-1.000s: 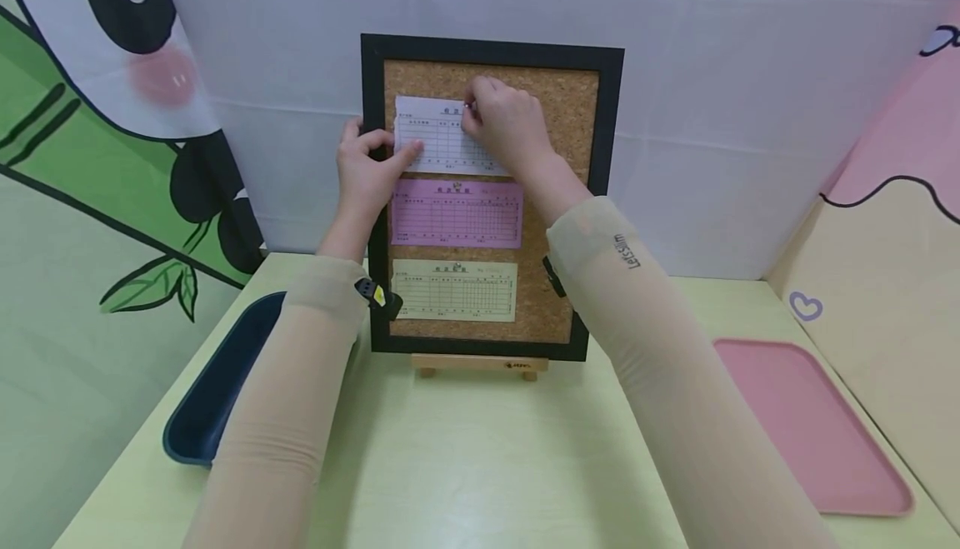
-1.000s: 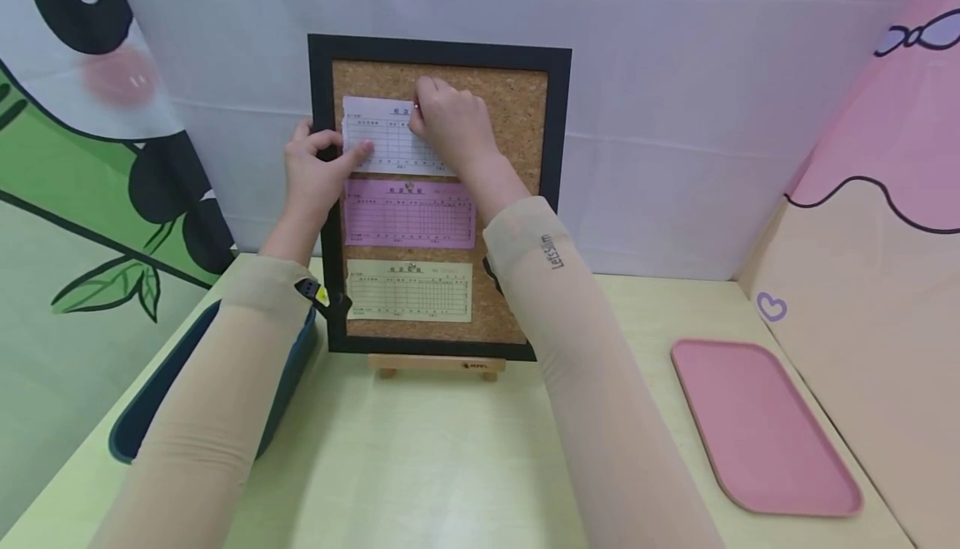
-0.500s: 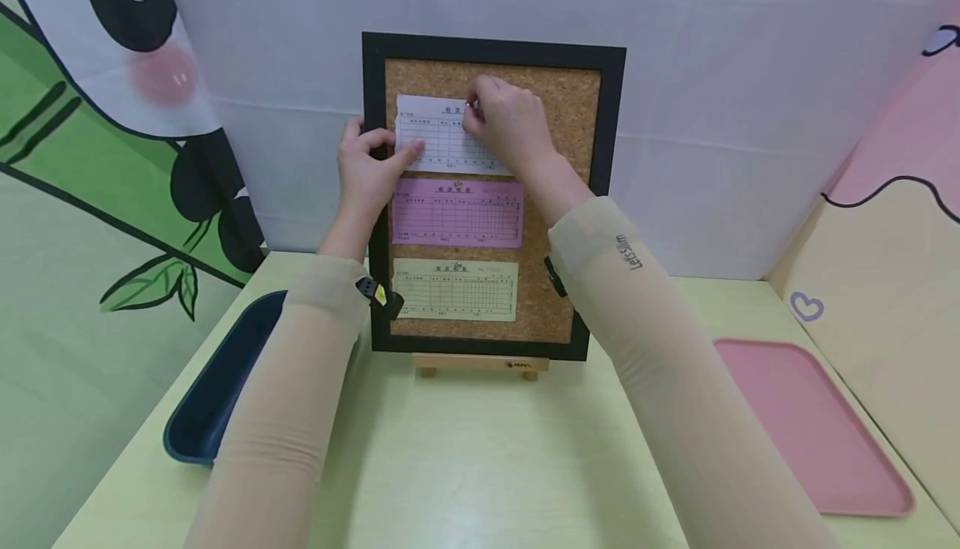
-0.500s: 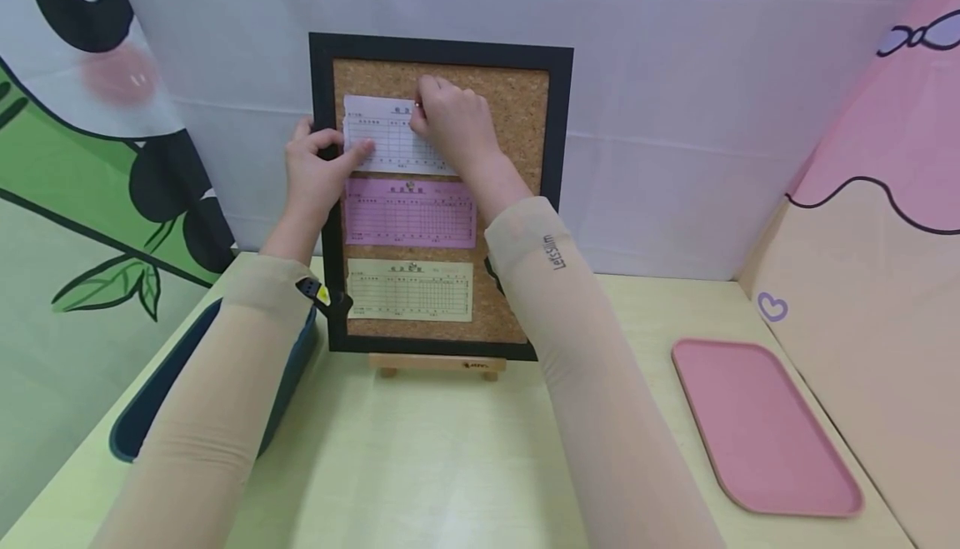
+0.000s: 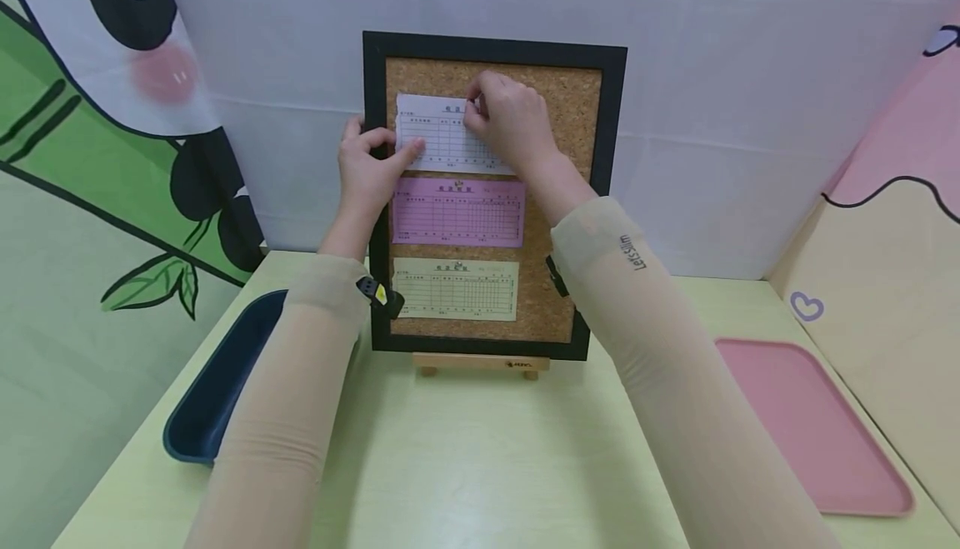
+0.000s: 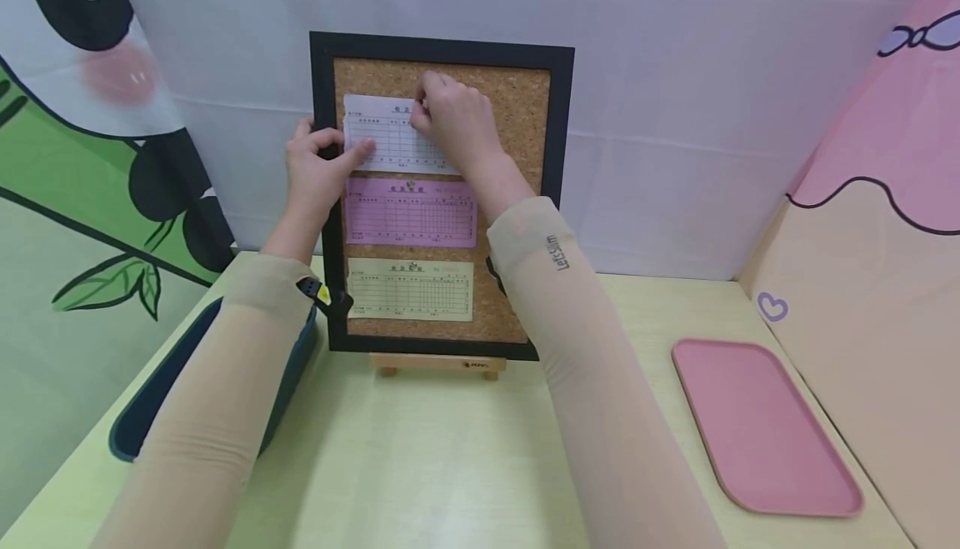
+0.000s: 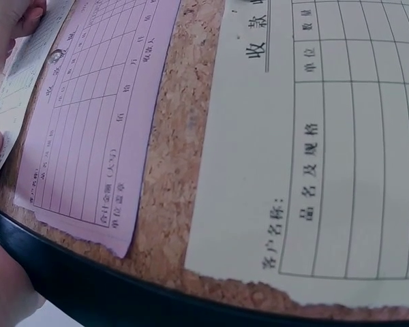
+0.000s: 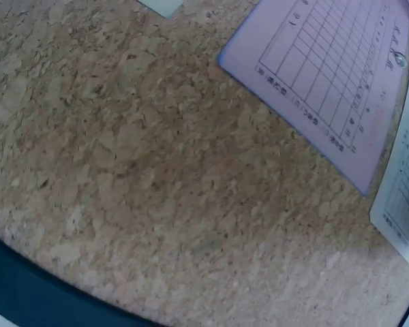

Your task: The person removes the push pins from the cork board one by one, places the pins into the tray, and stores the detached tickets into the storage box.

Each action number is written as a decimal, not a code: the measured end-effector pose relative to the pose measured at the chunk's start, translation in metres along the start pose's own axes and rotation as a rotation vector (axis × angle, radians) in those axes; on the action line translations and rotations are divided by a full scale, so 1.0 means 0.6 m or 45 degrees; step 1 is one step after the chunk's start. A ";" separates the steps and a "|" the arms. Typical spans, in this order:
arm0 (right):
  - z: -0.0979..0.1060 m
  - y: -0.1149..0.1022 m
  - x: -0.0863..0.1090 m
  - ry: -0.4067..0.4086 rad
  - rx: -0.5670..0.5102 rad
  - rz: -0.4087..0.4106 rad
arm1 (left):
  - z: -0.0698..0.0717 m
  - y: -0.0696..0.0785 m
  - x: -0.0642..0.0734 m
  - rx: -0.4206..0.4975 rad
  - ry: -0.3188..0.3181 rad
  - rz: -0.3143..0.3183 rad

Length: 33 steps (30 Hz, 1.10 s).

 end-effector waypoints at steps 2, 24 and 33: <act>0.001 0.001 0.001 0.000 -0.008 0.007 | -0.001 -0.001 -0.001 0.001 0.005 0.002; 0.060 0.006 0.053 0.051 -0.061 0.116 | -0.001 0.005 0.009 -0.077 0.093 -0.082; 0.096 0.018 0.090 0.178 -0.085 0.198 | 0.011 0.021 0.021 -0.091 0.167 -0.109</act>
Point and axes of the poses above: each hand's wrist, its own x-axis away from the middle knuckle, its own z-axis out of the back of the hand, y = z × x, the point moved 3 cm from there along -x, towards the middle knuckle, and after that the axes turned 7 degrees about -y, right-handed, at the moved point
